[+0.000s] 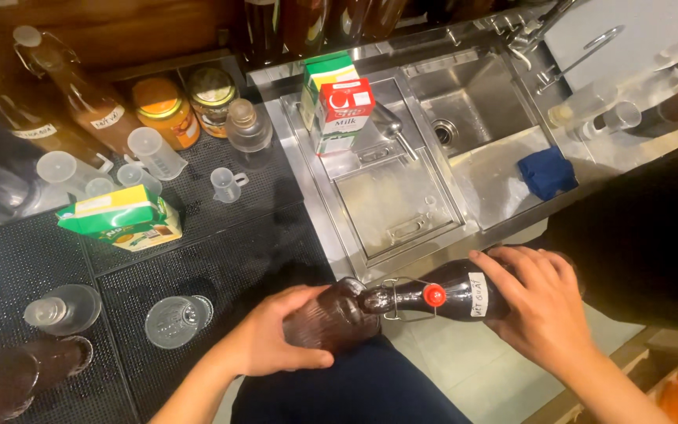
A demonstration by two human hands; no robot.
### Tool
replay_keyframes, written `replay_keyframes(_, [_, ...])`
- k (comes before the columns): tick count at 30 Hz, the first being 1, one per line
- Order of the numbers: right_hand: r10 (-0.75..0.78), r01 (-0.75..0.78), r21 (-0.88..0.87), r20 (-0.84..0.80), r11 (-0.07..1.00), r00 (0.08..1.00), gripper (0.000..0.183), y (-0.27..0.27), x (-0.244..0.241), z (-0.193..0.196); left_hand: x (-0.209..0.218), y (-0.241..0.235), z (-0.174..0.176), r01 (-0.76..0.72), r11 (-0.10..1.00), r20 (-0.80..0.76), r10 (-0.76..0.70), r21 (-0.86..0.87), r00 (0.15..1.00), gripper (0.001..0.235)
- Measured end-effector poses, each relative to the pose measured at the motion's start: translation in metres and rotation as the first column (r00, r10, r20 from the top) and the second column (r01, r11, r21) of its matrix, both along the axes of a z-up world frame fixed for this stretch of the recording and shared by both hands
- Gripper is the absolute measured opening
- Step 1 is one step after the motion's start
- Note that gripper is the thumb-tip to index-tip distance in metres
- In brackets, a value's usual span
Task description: The person pours milk from a carton into a plastic cup, then pours a dark bottled beverage from a swing-top bottle into several glasses arranged on the counter, placing each filled glass aside. At the end the person rinses the bottle under the sink tap.
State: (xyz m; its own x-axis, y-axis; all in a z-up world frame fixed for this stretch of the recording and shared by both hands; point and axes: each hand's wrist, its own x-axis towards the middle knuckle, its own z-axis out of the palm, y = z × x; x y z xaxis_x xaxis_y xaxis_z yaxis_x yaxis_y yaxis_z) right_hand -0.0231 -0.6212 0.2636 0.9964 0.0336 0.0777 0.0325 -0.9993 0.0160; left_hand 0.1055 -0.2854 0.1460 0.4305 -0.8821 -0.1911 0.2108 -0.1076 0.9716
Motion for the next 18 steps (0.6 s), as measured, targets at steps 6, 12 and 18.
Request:
replay_keyframes(6, [-0.02, 0.02, 0.006, 0.002, 1.0, 1.0, 0.097, 0.002, -0.005, -0.004, -0.007, -0.009, 0.005, -0.222, 0.97, 0.506, 0.141, 0.103, 0.851, 0.085])
replay_keyframes(12, [-0.01, 0.01, -0.014, -0.01, 1.0, 1.0, 0.097, 0.003, -0.006, -0.01, -0.008, -0.014, -0.001, -0.41, 0.909, 0.825, 0.29, -0.078, 0.486, 0.078])
replay_keyframes(18, [-0.013, 0.013, 0.006, -0.03, 1.0, 0.999, 0.097, 0.005, -0.009, -0.014, -0.008, -0.023, -0.031, -0.467, 0.823, 0.906, 0.412, -0.322, 0.101, 0.06])
